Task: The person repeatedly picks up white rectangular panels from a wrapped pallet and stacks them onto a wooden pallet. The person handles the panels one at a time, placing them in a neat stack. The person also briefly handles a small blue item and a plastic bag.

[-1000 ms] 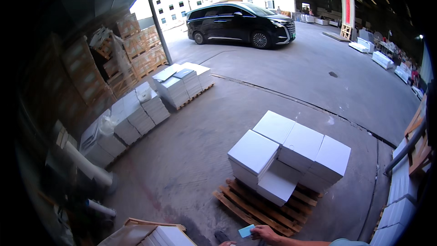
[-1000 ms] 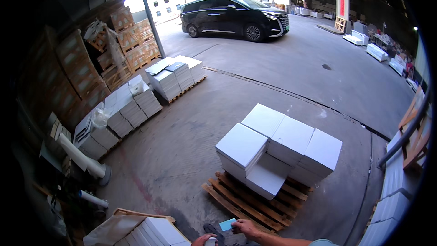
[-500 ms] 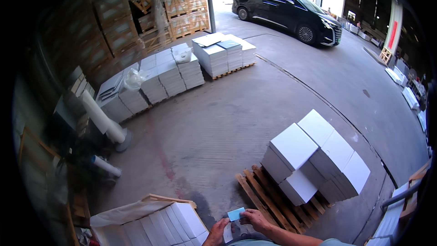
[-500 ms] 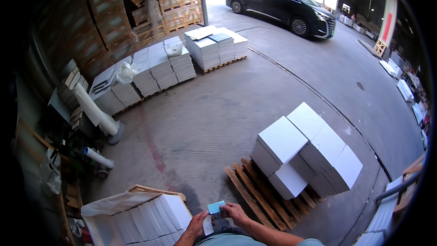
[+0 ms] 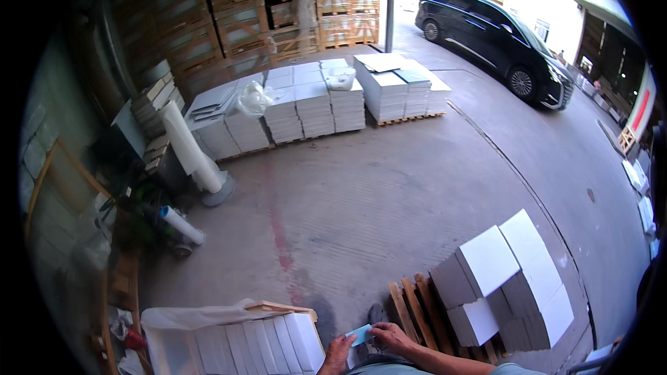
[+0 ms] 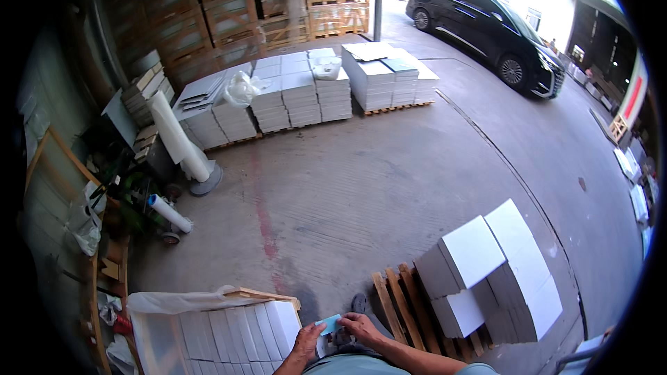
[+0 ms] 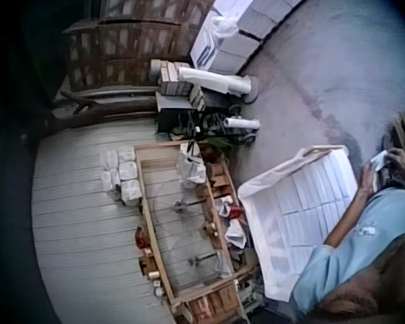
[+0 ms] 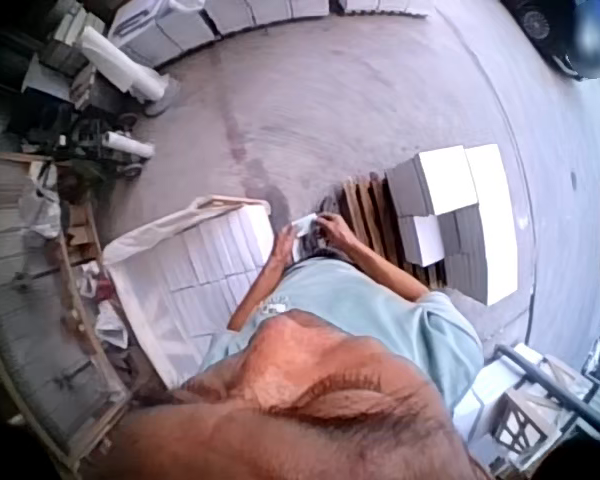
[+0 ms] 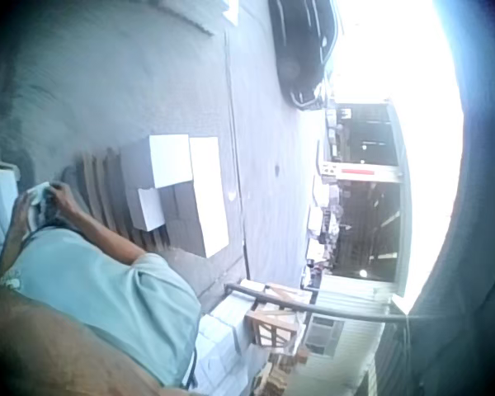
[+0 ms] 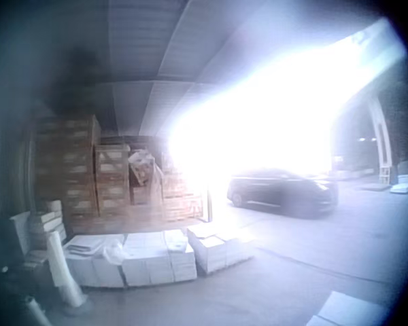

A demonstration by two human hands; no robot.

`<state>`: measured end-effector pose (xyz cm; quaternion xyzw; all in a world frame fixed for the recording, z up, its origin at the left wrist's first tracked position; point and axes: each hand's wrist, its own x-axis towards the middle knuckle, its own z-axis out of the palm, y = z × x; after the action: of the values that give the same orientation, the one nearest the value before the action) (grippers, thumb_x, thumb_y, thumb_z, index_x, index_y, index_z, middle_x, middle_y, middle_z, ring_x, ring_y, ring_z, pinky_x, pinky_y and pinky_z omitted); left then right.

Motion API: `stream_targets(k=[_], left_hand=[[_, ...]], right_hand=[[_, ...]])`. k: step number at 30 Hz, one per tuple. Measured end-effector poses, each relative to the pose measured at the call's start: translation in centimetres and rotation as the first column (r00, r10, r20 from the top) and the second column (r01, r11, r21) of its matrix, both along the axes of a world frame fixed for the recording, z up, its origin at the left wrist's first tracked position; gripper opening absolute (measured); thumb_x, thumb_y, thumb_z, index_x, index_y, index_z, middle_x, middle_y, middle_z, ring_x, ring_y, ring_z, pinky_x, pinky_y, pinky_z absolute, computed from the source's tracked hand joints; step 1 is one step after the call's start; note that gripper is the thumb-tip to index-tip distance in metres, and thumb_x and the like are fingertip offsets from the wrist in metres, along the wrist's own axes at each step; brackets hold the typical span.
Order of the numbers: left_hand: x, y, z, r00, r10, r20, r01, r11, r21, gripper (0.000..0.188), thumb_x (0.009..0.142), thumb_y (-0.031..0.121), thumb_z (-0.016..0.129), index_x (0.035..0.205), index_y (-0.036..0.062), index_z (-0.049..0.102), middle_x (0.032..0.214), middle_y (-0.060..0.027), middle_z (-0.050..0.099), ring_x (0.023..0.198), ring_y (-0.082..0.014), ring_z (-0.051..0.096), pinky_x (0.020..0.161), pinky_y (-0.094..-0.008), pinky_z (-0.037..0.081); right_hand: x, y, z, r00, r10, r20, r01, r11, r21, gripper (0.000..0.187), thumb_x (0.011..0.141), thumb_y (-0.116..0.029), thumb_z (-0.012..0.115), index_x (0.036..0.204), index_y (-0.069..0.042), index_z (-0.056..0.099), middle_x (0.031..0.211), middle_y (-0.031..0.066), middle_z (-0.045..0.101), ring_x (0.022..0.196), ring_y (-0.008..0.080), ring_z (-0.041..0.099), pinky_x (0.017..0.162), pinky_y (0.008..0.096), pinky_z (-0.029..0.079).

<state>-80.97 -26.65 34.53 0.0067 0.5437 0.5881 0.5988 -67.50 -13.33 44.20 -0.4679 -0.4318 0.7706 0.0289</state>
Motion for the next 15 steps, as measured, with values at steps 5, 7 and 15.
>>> stream_targets(k=[5, 7, 15], left_hand=[[-4.7, 3.5, -2.4, 0.991, 0.126, 0.04, -0.125, 0.992, -0.036, 0.025, 0.085, 0.022, 0.064, 0.1, 0.0022, 0.059, 0.077, -0.0081, 0.062, 0.062, -0.0185, 0.06, 0.058, -0.033, 0.051], [-6.5, 5.9, -2.0, 0.986, 0.166, 0.009, -0.165, 0.982, -0.094, 0.024, 0.085, 0.021, 0.063, 0.099, 0.002, 0.059, 0.074, -0.0087, 0.062, 0.059, -0.0196, 0.06, 0.055, -0.0342, 0.051], [-15.4, 17.3, -1.4, 0.959, 0.245, -0.141, -0.26, 0.961, -0.098, 0.022, 0.087, 0.02, 0.06, 0.099, 0.0015, 0.058, 0.072, -0.009, 0.061, 0.057, -0.0196, 0.061, 0.052, -0.0334, 0.052]], right_hand=[[-4.0, 7.4, -3.7, 0.993, -0.045, -0.113, 0.067, 0.978, 0.196, 0.029, 0.087, -0.02, 0.061, 0.105, 0.002, 0.061, 0.085, 0.0066, 0.063, 0.075, 0.0135, 0.06, 0.069, 0.0266, 0.049], [-5.6, 12.5, -2.8, 0.987, -0.024, -0.16, 0.065, 0.965, 0.255, 0.024, 0.087, -0.017, 0.061, 0.102, 0.002, 0.062, 0.085, 0.0075, 0.064, 0.076, 0.0145, 0.061, 0.07, 0.0283, 0.05], [-13.6, 33.1, 16.7, 0.759, 0.079, -0.647, 0.364, 0.771, 0.522, 0.025, 0.085, -0.014, 0.064, 0.104, 0.002, 0.061, 0.09, 0.0095, 0.063, 0.082, 0.0156, 0.06, 0.073, 0.029, 0.049]])
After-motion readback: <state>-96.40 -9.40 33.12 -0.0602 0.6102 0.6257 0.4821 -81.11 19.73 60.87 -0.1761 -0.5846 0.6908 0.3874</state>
